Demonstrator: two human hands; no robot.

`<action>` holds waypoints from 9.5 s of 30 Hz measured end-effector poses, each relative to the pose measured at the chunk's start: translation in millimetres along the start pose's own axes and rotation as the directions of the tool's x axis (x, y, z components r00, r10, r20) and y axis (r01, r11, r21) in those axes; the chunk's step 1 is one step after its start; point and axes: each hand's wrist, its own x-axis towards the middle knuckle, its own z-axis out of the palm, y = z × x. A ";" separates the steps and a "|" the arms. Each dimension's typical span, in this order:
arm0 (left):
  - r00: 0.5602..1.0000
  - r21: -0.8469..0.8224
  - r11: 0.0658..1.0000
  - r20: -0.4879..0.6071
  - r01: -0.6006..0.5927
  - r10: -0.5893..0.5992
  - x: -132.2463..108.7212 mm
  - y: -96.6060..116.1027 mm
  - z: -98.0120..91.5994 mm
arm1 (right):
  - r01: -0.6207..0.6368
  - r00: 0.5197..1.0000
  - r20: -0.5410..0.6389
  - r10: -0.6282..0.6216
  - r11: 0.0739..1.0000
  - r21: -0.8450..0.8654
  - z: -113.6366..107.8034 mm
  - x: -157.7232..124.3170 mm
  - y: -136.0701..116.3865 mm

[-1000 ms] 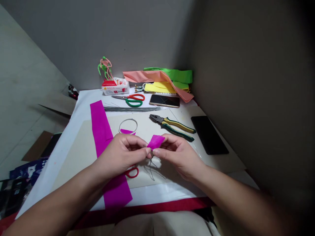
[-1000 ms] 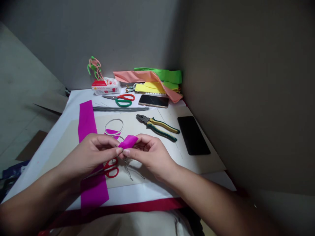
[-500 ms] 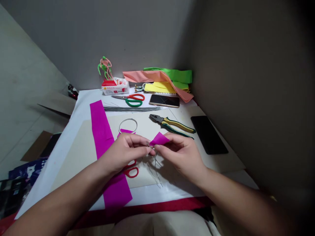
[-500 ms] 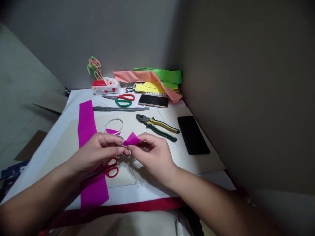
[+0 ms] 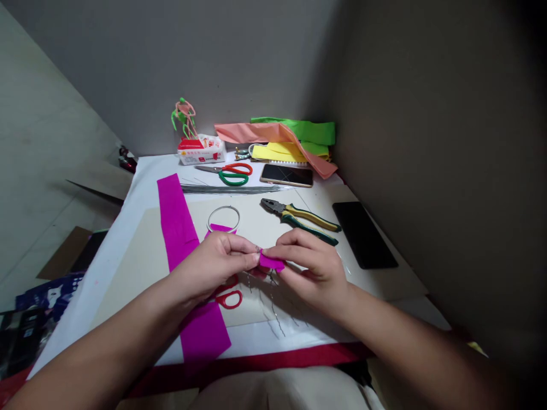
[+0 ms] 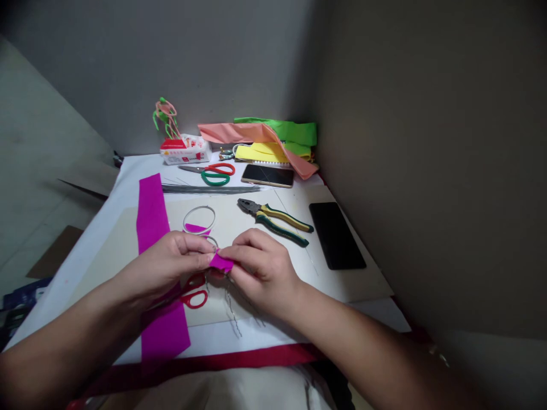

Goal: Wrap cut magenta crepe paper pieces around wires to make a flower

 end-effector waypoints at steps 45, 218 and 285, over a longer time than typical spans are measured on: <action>0.996 0.473 0.881 -0.080 -0.005 0.048 -11.9 14.5 -0.7 | -0.709 0.705 0.391 0.592 0.596 0.376 -5.4 10.9 -5.0; 0.992 0.395 0.912 -0.019 -0.110 0.128 -17.3 -6.9 20.8 | -0.290 0.954 0.031 0.298 0.892 0.346 -9.7 6.2 -13.0; 1.000 0.216 0.976 0.009 -0.024 0.023 -8.5 6.0 3.2 | -0.092 0.995 -0.031 0.096 0.990 0.106 2.4 0.5 -3.0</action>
